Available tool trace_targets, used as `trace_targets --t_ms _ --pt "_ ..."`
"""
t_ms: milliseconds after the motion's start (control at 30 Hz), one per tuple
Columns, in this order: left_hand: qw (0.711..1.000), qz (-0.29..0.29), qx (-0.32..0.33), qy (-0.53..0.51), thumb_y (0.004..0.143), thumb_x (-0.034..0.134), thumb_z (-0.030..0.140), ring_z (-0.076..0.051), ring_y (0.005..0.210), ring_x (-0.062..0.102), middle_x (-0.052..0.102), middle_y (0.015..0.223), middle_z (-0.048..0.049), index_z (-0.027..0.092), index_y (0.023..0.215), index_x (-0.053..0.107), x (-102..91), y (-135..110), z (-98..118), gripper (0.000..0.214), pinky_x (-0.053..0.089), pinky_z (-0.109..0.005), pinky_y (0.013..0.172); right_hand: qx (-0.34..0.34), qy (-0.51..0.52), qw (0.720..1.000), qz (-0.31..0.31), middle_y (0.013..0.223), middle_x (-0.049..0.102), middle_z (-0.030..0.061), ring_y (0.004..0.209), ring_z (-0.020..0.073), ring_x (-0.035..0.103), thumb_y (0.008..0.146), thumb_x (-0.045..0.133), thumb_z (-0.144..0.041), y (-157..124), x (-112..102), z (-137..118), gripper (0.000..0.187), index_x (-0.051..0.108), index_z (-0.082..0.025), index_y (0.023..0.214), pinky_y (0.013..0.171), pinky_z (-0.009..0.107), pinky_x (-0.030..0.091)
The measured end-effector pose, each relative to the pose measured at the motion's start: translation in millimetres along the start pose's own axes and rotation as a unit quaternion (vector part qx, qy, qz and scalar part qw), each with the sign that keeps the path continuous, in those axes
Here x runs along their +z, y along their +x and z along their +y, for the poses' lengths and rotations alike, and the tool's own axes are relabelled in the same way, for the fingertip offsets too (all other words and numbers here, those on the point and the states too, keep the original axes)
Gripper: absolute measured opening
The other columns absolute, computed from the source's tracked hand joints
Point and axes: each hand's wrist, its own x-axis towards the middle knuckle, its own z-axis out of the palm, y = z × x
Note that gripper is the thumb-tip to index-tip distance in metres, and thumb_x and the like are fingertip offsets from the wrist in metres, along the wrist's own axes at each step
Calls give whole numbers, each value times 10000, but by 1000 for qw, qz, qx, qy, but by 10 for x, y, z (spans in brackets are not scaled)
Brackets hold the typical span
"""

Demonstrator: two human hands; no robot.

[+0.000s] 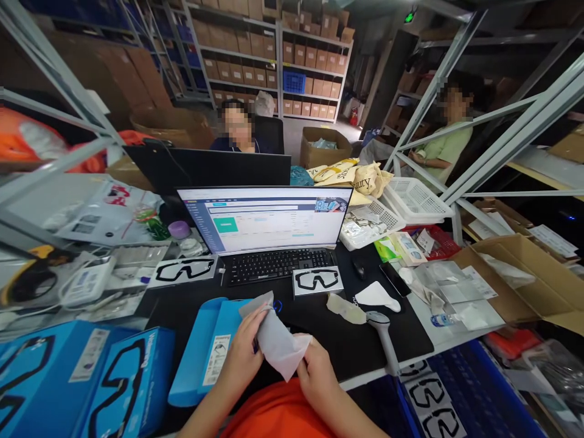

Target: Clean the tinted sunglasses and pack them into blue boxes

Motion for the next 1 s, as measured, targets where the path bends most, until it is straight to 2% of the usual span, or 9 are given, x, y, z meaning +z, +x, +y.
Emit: trace_targets --t_ms 133,233,433,500,567,667,733,833,1000 --pt "999 24 34 20 808 471 45 -280 1363 501 529 1477 -122 235 1457 446 75 -31 3 677 455 -539 1107 -20 -70 996 43 1240 681 131 1182 268 617 861 513 -58 -25 99 42 423 692 -230 1203 1019 455 504" --pt "998 32 36 30 839 468 67 -289 1374 489 517 1487 -127 241 1479 413 92 -34 -37 665 459 -546 1101 -55 -57 996 52 1388 581 128 1369 290 469 845 531 -46 18 102 82 419 680 -223 1195 1141 521 384" --pt "998 -55 36 15 752 491 24 -307 1396 465 464 1530 -146 212 1462 434 27 -41 -87 737 477 -520 1092 -72 -23 991 -106 1457 516 78 1488 264 282 873 507 -32 181 -243 -111 358 715 -248 1068 1199 493 292" --pt "997 -59 56 15 757 474 3 -292 1416 441 444 1548 -127 236 1484 399 18 -52 -55 768 460 -513 1111 -72 -35 990 -120 1453 516 78 1485 271 276 874 513 -39 206 -299 -159 346 714 -250 1060 1195 512 283" --pt "996 -42 74 20 797 463 4 -279 1424 431 431 1557 -116 258 1506 359 24 -62 -12 760 452 -506 1120 -54 -27 994 -92 1447 522 79 1472 278 297 876 537 -59 209 -256 -152 305 722 -248 1029 1190 518 279" --pt "996 -19 85 28 868 485 61 -279 1418 437 431 1557 -117 277 1529 305 56 -77 50 718 468 -501 1106 23 30 999 12 1422 548 91 1413 288 386 874 574 -108 198 -66 -70 225 736 -235 964 1170 514 300" --pt "996 -18 81 33 893 484 86 -279 1422 432 436 1555 -112 287 1534 288 85 -88 88 700 474 -501 1101 89 68 991 78 1403 563 110 1346 311 461 860 594 -142 197 64 -10 170 745 -218 881 1139 524 333" --pt "996 -24 70 41 902 428 61 -269 1430 423 441 1554 -99 293 1527 300 119 -99 127 679 479 -499 1097 155 89 976 121 1393 571 133 1283 349 512 823 617 -157 197 169 32 149 736 -195 742 1089 543 374" --pt "995 -29 83 43 868 445 45 -276 1404 460 462 1538 -112 285 1524 303 79 -71 121 712 489 -505 1089 89 -2 989 121 1502 492 89 1414 326 369 833 586 -116 167 129 -7 195 749 -220 810 1147 559 296"
